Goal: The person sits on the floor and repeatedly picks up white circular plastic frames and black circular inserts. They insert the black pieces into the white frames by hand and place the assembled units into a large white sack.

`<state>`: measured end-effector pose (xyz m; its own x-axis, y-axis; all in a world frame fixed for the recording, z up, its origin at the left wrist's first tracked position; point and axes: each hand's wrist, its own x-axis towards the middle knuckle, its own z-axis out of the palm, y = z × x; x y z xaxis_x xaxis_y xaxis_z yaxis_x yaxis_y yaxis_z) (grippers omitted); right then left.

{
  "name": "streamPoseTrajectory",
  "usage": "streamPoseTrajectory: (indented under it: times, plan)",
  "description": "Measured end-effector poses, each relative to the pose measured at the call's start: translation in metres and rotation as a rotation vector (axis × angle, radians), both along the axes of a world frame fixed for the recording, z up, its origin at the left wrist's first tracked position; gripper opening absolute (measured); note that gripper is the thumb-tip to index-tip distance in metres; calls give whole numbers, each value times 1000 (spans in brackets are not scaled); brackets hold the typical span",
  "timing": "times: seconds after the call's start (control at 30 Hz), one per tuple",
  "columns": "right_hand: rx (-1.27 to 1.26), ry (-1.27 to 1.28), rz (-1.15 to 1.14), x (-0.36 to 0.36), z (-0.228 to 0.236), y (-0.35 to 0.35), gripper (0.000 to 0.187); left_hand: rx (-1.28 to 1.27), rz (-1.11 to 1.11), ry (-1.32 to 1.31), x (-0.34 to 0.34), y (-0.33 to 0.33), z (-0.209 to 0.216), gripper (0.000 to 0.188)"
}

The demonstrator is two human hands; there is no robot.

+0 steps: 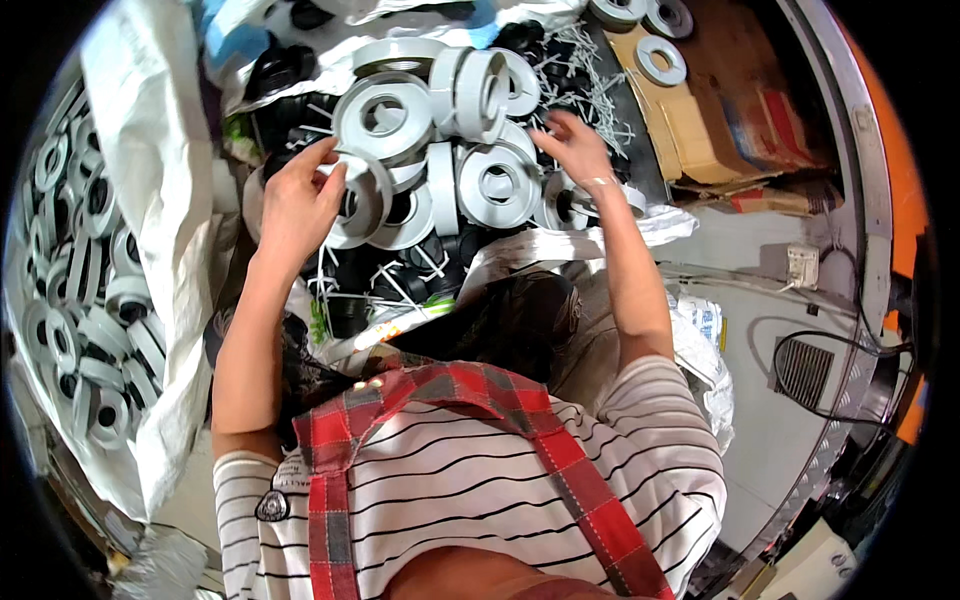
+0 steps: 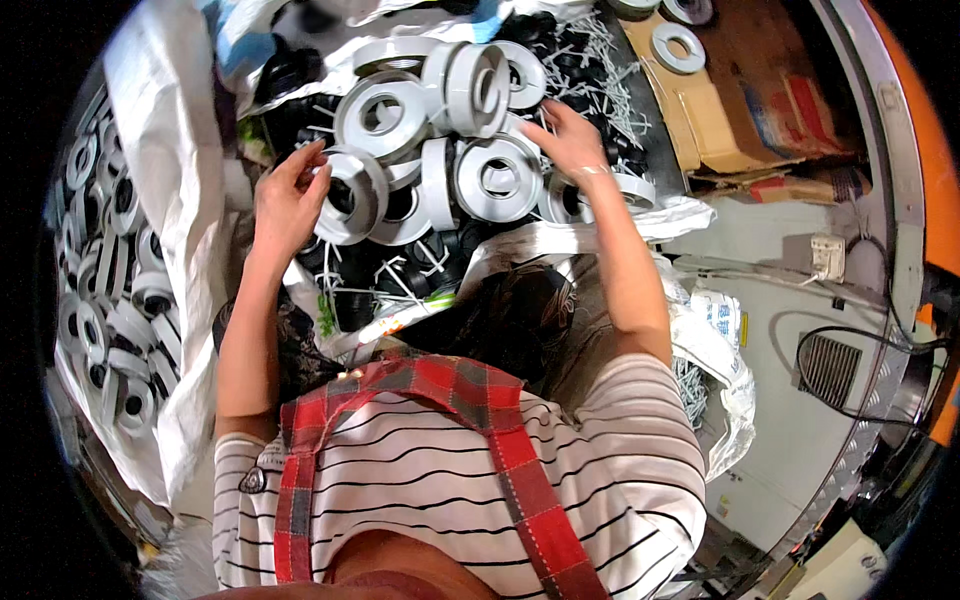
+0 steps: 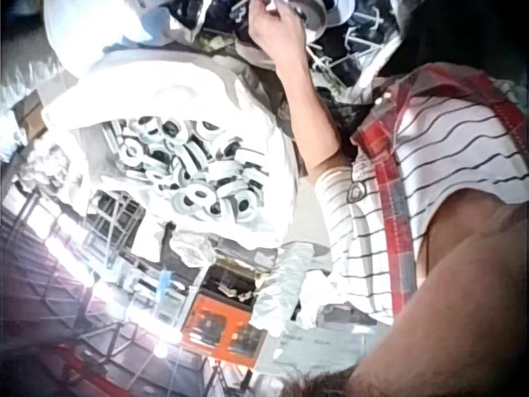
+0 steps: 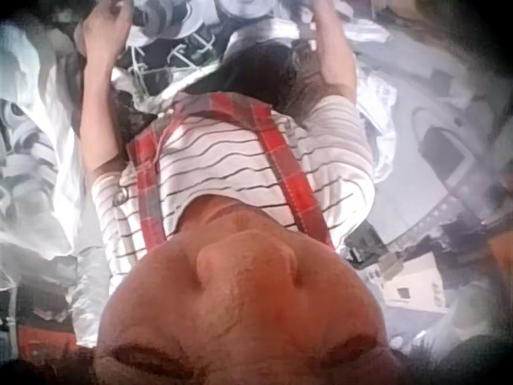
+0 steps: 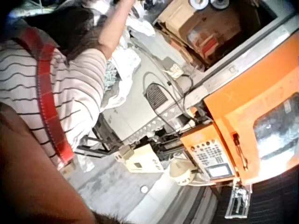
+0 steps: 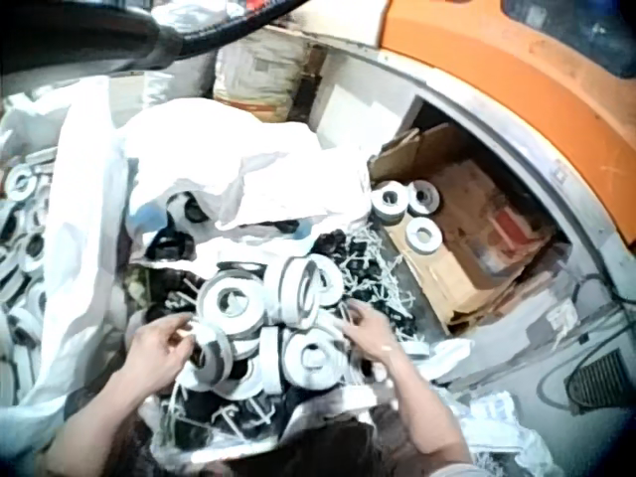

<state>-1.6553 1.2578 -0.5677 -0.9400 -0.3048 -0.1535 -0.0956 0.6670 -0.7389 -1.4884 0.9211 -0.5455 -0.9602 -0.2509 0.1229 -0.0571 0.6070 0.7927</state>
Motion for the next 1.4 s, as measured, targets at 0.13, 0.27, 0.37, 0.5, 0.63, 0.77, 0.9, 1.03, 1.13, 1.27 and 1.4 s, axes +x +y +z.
streamPoseTrajectory:
  times: [0.13,0.27,0.37,0.5,0.63,0.77,0.9,1.03,1.13,1.27,1.4]
  plan:
    - [1175,-8,58,43,-57,98,96,90,130,104,2,-14,2,33]
    - [990,-289,37,54,-87,141,83,169,209,108,5,-25,12,35]
    - [1117,-354,-44,50,-95,151,71,183,245,181,7,-40,-3,35]
    - [1026,-179,-162,59,-73,122,58,232,294,186,23,-59,-16,34]
    - [1087,212,-111,42,-79,151,50,165,272,133,27,-52,-10,35]
    - [931,-36,-347,0,-97,185,77,149,257,75,27,-45,-12,34]
    - [784,-62,-326,-26,-140,211,108,108,262,-3,23,-41,-13,34]
    - [607,83,-297,-43,-183,229,130,67,256,-2,12,-30,-16,34]
    - [761,-227,-272,-47,-171,188,136,38,243,-38,5,-21,-21,35]
    - [328,-164,-152,-24,-180,174,121,27,167,-38,-10,-15,-25,35]
    - [314,-163,-74,-18,-133,122,111,-9,145,-27,-7,-8,-22,31]
